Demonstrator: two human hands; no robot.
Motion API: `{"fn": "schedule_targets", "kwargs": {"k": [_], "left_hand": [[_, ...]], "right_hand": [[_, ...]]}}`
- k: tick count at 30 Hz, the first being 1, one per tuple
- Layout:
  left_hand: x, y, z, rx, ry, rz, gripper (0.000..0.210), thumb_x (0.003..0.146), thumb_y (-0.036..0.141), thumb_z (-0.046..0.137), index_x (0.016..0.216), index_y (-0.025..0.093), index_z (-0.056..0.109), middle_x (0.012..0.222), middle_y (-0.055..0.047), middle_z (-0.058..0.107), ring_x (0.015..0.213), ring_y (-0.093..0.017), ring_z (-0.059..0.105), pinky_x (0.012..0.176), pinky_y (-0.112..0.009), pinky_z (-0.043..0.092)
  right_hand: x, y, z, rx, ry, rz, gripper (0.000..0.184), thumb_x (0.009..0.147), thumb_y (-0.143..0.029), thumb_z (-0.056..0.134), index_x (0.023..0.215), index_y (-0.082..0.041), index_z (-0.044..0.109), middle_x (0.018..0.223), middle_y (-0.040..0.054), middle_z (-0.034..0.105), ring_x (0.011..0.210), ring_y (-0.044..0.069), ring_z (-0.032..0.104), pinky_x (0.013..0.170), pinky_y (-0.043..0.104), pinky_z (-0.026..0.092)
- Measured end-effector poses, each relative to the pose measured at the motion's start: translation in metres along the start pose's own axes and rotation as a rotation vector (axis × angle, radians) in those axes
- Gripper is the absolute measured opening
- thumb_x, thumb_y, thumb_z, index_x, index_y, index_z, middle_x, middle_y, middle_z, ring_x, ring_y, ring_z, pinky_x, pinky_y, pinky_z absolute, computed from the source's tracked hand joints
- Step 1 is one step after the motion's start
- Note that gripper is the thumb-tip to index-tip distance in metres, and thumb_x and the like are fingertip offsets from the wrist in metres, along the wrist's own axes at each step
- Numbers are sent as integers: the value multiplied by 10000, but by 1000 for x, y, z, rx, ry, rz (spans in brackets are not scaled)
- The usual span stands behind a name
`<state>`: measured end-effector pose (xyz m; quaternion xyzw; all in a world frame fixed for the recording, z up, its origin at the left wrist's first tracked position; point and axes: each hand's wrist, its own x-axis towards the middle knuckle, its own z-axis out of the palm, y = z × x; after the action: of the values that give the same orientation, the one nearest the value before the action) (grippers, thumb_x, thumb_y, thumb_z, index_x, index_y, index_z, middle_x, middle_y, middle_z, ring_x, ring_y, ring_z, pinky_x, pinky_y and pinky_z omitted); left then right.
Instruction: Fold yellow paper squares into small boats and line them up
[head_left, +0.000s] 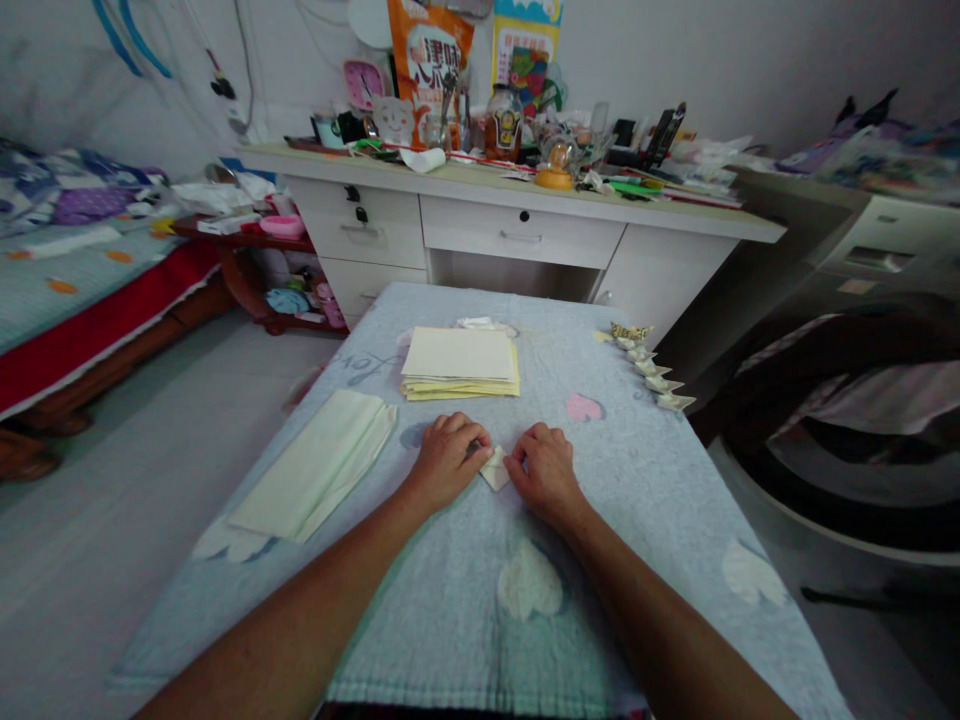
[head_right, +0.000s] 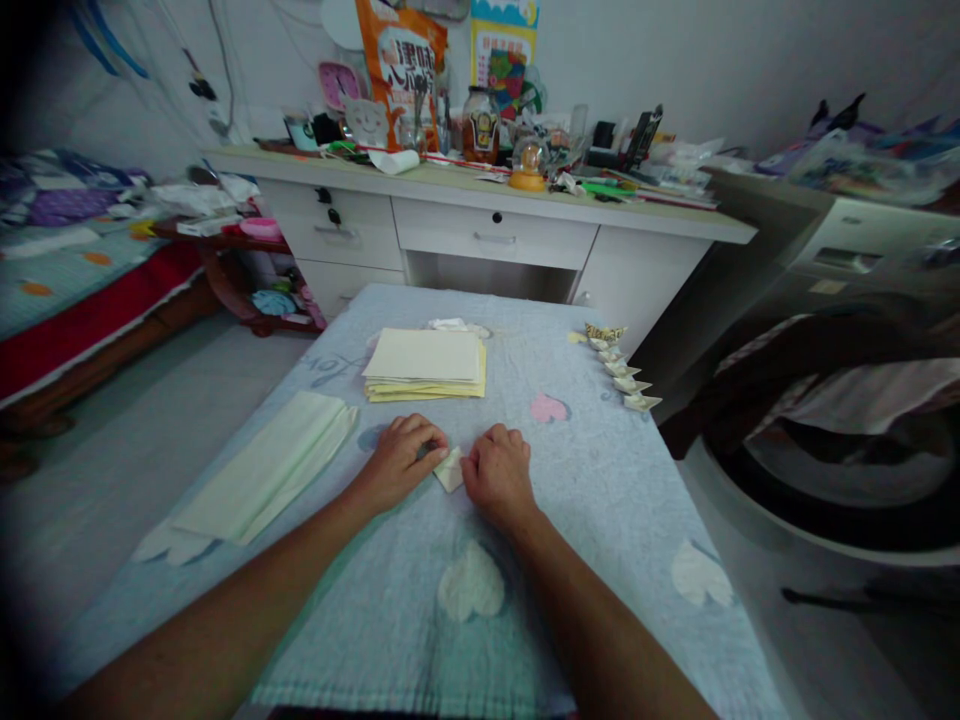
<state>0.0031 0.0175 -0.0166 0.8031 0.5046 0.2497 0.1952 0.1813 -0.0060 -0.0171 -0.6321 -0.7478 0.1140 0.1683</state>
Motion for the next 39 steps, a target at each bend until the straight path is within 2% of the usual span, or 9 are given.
{"fn": "schedule_targets", "kwargs": {"k": [3,6,13,20,25,31,35,39], "left_hand": [[2,1,3,-8,-17,39,133,824,257,586,899,232,693,906,-36,583,923,-217,494,838,-353,370],[2,-1,5,-30,-39,115,190,833,196,566,924,257,721,927,-38,575,932,-208,486,845,-346,377],[2,-6,8,-41,-52,136,198,858,220,568,941,278,738,907,-34,589,934,-202,481,850,-343,385],[4,-6,9,-13,-70,126,195,857,237,574,951,283,738,922,-39,591,933,-203,484,846,-343,386],[3,-3,6,-6,-91,116,199,851,223,574,952,278,737,928,-37,596,935,-203,487,849,-345,383],[4,-1,4,-11,-106,99,205,853,230,567,965,277,732,922,-35,595,947,-206,488,861,-349,379],[4,0,4,-17,-103,78,209,839,208,560,952,268,726,924,-34,600,950,-209,494,864,-353,382],[4,0,3,-32,-68,76,208,808,175,565,966,232,688,940,-38,616,961,-218,509,867,-360,391]], "right_hand": [[0,0,1,1,4,1,155,831,-308,597,745,-181,621,904,72,540,900,228,441,750,331,285],[1,1,1,1,4,0,151,830,-304,594,744,-182,614,902,70,533,889,225,442,746,332,285],[-1,-1,0,-29,22,19,115,828,-303,583,800,-193,603,943,70,521,905,232,436,757,339,295],[-3,-8,1,-113,62,40,302,818,-475,584,909,-187,566,983,85,505,939,257,429,798,369,311],[0,-4,-1,-110,49,63,310,791,-417,611,1006,-206,538,1041,82,503,985,267,432,849,392,306],[1,11,-9,-78,-26,71,350,786,-369,604,1093,-230,510,1117,79,506,1030,265,437,906,408,294],[-1,20,-12,-35,-30,37,331,780,-350,607,1075,-224,524,1127,81,508,1040,265,431,922,416,286],[-3,24,-11,13,17,-50,216,802,-334,594,980,-215,563,1111,71,500,1030,247,423,925,406,284]]}}
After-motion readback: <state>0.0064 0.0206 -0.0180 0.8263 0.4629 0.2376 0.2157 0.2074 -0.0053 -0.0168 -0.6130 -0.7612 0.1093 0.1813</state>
